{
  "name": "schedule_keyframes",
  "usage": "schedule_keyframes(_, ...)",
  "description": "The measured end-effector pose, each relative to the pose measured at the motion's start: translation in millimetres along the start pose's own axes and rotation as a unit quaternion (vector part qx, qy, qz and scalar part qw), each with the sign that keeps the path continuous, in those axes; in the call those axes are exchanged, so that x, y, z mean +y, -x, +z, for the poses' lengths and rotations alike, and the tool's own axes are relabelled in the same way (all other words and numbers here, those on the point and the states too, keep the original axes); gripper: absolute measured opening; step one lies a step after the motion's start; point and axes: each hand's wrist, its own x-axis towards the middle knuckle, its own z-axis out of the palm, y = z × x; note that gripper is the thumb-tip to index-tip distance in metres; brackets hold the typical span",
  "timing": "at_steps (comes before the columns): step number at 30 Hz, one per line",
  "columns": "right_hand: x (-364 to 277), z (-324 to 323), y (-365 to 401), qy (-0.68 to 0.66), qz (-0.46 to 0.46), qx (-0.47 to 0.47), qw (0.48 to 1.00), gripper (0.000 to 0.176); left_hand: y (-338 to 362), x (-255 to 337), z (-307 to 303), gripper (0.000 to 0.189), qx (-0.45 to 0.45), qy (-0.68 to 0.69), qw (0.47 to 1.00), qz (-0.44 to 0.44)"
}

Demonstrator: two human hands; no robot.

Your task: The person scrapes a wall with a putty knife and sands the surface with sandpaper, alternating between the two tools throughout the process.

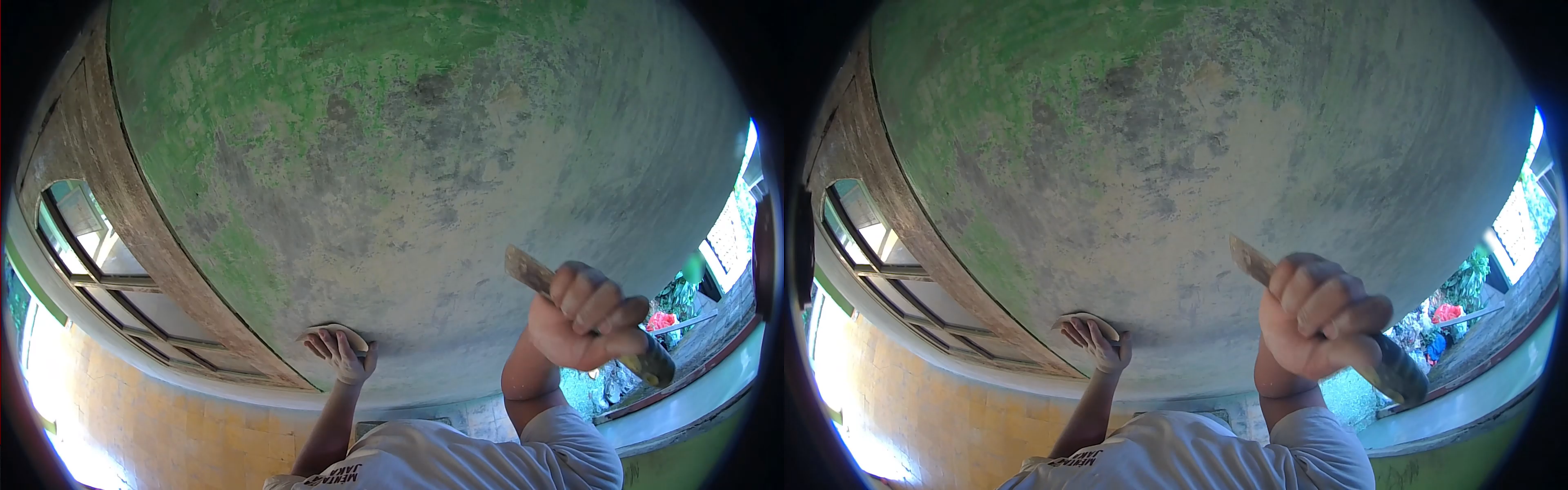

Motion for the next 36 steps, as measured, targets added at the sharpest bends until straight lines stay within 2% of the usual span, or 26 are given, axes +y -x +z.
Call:
schedule_keyframes(1, 3, -2, 3, 0.016, 0.004, 0.032, 0.999, 0.032, 1, 0, 0, 0.081, -0.003, -0.002, 1.000, -0.001)
schedule_keyframes(2, 12, -8, 6, 0.044, 0.051, 0.010, 0.998, 0.031, 2, 0, -1, 0.081, -0.004, -0.002, 1.000, -0.001)
schedule_keyframes(3, 9, -9, 7, 0.046, 0.052, 0.011, 0.998, 0.031, 2, 0, -1, 0.081, -0.006, -0.001, 1.000, -0.001)
schedule_keyframes(7, -8, -13, -3, -0.016, 0.001, 0.024, 1.000, 0.033, -2, 2, -3, 0.080, -0.006, -0.003, 1.000, 0.002)
schedule_keyframes(9, -14, -15, -5, -0.022, -0.070, 0.030, 0.997, 0.035, -3, 2, -2, 0.080, -0.004, -0.003, 1.000, 0.003)
schedule_keyframes(10, -8, -15, -3, -0.022, -0.069, 0.029, 0.997, 0.035, -3, 3, -3, 0.080, -0.002, -0.003, 1.000, 0.003)
schedule_keyframes(12, 11, -16, 3, 0.027, 0.001, 0.033, 0.999, 0.036, -2, 2, -4, 0.080, -0.004, -0.004, 1.000, 0.004)
schedule_keyframes(15, 4, -9, 1, -0.016, 0.014, 0.001, 1.000, 0.037, -3, 2, -4, 0.080, -0.004, -0.007, 1.000, 0.006)
schedule_keyframes(19, 0, -3, 0, -0.042, -0.044, 0.002, 0.998, 0.038, -3, 2, -3, 0.079, -0.005, -0.010, 1.000, 0.004)
schedule_keyframes(21, 27, -2, 8, -0.052, 0.091, -0.004, 0.994, 0.037, -3, 2, -4, 0.080, -0.008, -0.007, 1.000, 0.001)
schedule_keyframes(22, 28, 0, 8, -0.071, 0.115, 0.021, 0.991, 0.037, -3, 3, -4, 0.080, -0.009, -0.002, 1.000, 0.000)
schedule_keyframes(23, 23, 1, 7, -0.071, 0.113, 0.019, 0.991, 0.037, -3, 3, -4, 0.080, -0.006, -0.002, 1.000, 0.001)
schedule_keyframes(25, 8, 6, 2, -0.039, 0.021, 0.001, 0.999, 0.036, -3, 2, -4, 0.079, -0.002, -0.007, 1.000, 0.006)
schedule_keyframes(28, 4, 8, -2, -0.034, -0.016, -0.003, 0.999, 0.035, -1, 2, -2, 0.079, 0.001, -0.008, 1.000, 0.002)
schedule_keyframes(29, 8, 6, -1, -0.032, -0.014, -0.002, 0.999, 0.035, 0, 2, -2, 0.079, -0.001, -0.007, 1.000, 0.002)
schedule_keyframes(31, 23, 1, 2, -0.010, 0.085, -0.026, 0.996, 0.035, -1, 2, -2, 0.079, -0.004, -0.006, 1.000, 0.000)
schedule_keyframes(32, 17, 8, 2, -0.009, 0.063, 0.014, 0.998, 0.038, -1, 2, -2, 0.079, -0.003, -0.006, 1.000, 0.001)
schedule_keyframes(33, 8, 11, 1, -0.010, 0.062, 0.014, 0.998, 0.038, -2, 2, -3, 0.079, -0.002, -0.006, 1.000, 0.001)
schedule_keyframes(36, -5, 8, 1, -0.045, -0.018, 0.021, 0.999, 0.039, -5, 2, -1, 0.080, 0.004, -0.009, 1.000, 0.002)
